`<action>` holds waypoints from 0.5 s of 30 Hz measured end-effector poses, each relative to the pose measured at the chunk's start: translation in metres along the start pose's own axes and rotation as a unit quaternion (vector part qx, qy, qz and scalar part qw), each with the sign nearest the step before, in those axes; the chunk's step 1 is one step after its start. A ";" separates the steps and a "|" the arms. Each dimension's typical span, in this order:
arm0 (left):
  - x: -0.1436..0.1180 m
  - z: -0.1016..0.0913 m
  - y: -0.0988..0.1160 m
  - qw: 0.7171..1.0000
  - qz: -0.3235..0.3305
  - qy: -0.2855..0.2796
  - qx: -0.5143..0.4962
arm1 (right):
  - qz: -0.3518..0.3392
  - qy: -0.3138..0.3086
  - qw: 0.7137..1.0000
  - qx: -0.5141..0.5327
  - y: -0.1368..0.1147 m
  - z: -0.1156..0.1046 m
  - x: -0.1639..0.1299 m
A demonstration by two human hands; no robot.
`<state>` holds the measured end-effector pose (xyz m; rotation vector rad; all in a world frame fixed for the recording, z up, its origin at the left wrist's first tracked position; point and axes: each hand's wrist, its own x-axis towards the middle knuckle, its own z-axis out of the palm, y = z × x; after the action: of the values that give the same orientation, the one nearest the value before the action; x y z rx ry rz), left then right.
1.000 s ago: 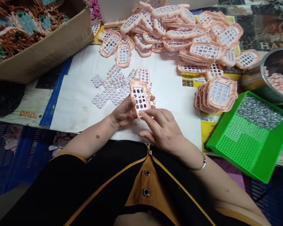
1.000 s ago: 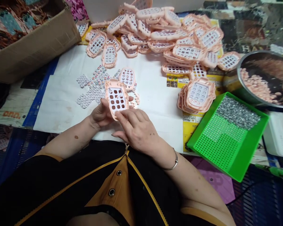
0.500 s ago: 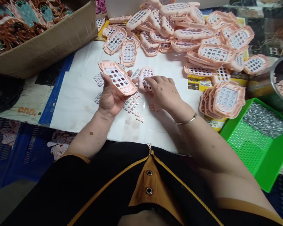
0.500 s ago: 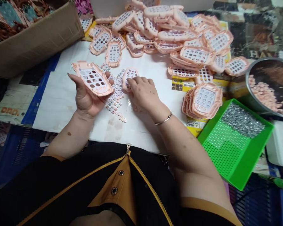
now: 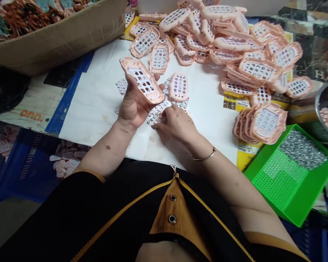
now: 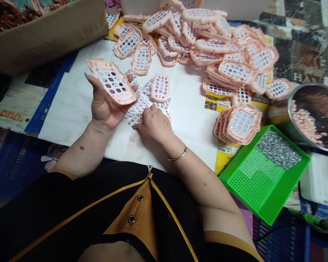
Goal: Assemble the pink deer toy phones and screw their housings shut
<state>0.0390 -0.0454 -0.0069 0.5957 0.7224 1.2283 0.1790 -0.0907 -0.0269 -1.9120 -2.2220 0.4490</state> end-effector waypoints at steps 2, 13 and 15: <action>0.000 -0.003 -0.003 1.000 0.000 -0.020 -0.004 | 0.020 0.004 0.997 0.073 0.004 0.002 0.000; -0.009 -0.007 -0.020 0.977 -0.008 -0.196 0.087 | 0.076 0.160 0.835 0.521 0.036 -0.029 -0.017; -0.011 -0.006 -0.023 0.973 -0.015 -0.209 0.095 | 0.076 0.116 0.840 0.525 0.037 -0.036 -0.021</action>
<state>0.0468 -0.0609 -0.0260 0.9650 0.4917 0.9668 0.2280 -0.1022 -0.0046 -1.3803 -1.1885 1.0977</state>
